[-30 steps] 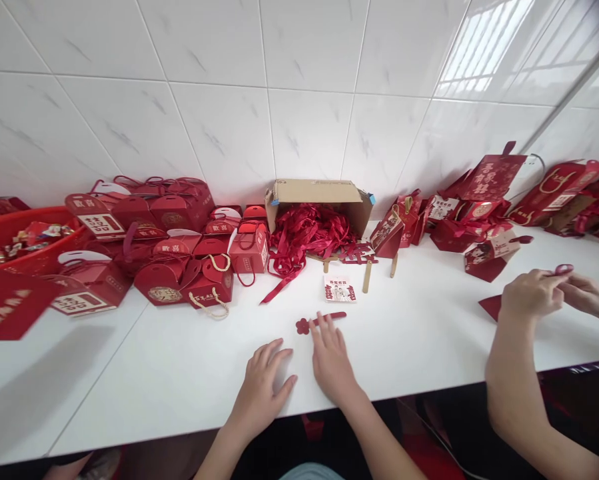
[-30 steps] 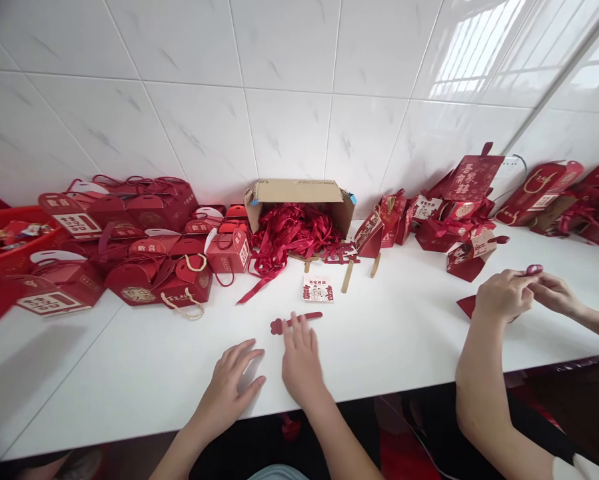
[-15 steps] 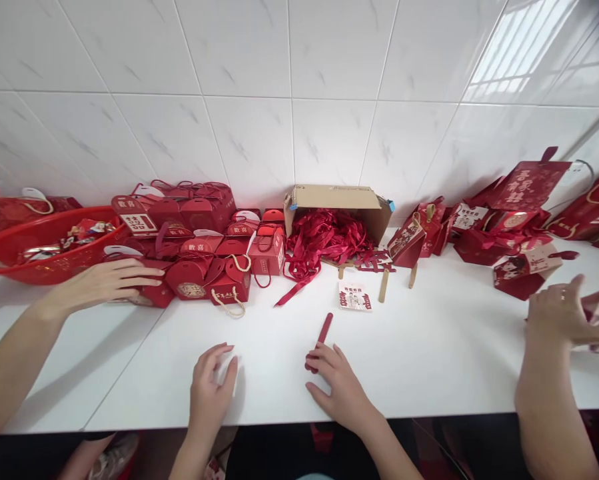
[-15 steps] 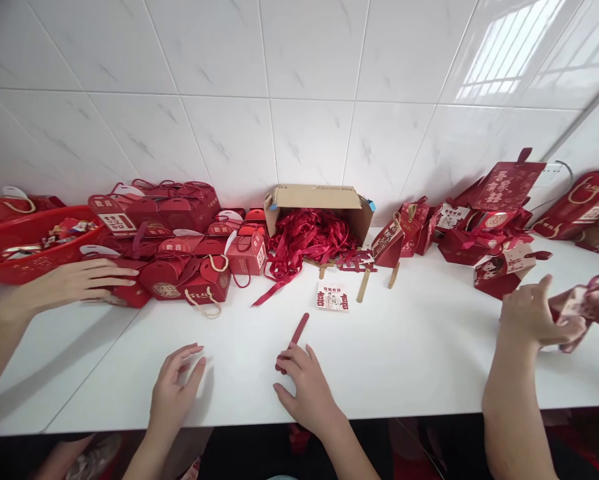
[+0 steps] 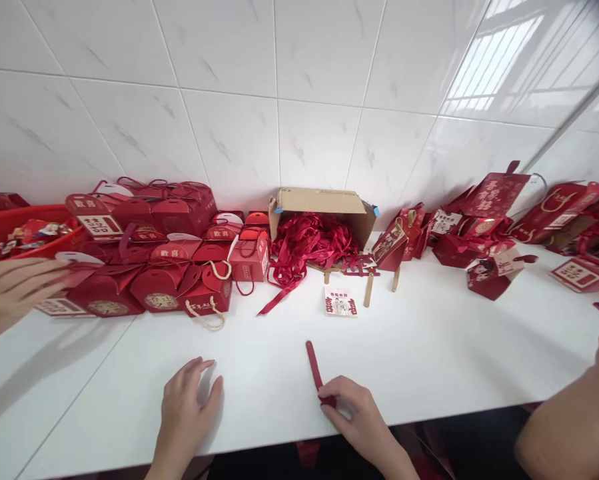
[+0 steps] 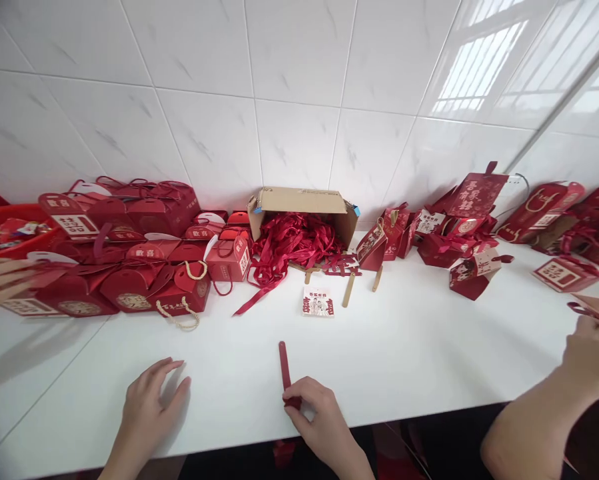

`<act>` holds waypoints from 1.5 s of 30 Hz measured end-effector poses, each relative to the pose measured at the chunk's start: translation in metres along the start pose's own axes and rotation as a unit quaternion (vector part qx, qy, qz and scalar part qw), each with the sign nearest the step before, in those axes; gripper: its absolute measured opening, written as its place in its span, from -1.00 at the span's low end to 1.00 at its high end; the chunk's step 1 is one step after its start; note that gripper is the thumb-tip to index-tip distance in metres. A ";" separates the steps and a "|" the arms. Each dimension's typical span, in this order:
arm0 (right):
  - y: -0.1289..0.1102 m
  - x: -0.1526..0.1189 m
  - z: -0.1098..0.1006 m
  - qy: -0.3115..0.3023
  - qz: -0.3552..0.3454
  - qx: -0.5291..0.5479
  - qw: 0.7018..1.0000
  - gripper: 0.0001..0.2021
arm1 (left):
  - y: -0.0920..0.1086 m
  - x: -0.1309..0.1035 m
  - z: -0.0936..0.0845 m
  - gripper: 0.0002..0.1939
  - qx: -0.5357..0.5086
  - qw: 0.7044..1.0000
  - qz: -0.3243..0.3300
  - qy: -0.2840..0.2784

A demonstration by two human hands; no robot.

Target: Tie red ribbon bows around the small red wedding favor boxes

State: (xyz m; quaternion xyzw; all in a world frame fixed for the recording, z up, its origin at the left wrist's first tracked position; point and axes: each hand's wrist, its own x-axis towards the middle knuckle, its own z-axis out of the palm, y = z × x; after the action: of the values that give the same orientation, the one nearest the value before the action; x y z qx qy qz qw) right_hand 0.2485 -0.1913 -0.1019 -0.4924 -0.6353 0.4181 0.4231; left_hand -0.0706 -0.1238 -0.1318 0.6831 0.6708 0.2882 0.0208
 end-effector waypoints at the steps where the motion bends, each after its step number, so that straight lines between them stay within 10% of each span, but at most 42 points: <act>1: -0.004 -0.002 -0.009 -0.012 0.020 0.026 0.999 -0.88 | -0.002 0.001 0.001 -0.67 0.006 1.000 0.003 0.003; 6: -0.022 -0.007 -0.070 -0.126 -0.029 0.182 0.975 -0.84 | -0.005 0.006 0.006 -0.64 0.016 1.000 -0.017 -0.003; 12: 0.003 0.028 -0.106 0.277 -0.121 0.186 0.935 -0.90 | -0.008 0.009 0.007 -0.63 0.020 0.999 -0.025 -0.014; 14: 0.018 0.043 -0.097 0.327 -0.110 0.120 0.931 -0.81 | -0.008 0.010 0.007 -0.62 0.023 0.999 -0.028 -0.018; 17: 0.038 0.056 -0.067 0.193 -0.023 -0.113 0.974 -0.56 | -0.010 0.011 0.008 -0.59 0.035 0.998 -0.042 -0.024; 24: 0.041 0.047 -0.030 0.001 0.079 -0.399 0.914 -0.57 | -0.002 0.010 0.005 -0.52 0.082 0.989 -0.078 -0.091; 33: 0.039 0.047 -0.035 0.007 0.087 -0.408 0.909 -0.57 | 0.055 0.036 0.015 -0.49 0.143 0.965 -0.047 -0.216; 40: 0.040 0.047 -0.036 0.029 0.069 -0.392 0.917 -0.59 | 0.086 0.055 0.050 -0.16 0.058 0.967 0.084 -0.233; 45: 0.036 0.039 -0.021 0.036 0.034 -0.311 0.949 -0.65 | 0.085 0.046 0.049 -0.33 0.034 0.977 0.096 -0.185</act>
State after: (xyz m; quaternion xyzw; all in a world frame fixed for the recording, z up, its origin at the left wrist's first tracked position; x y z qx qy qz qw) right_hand 0.2720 -0.1446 -0.1250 -0.6360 -0.7007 0.1959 0.2571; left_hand 0.0236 -0.0723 -0.1202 0.7861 0.5961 0.1341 0.0936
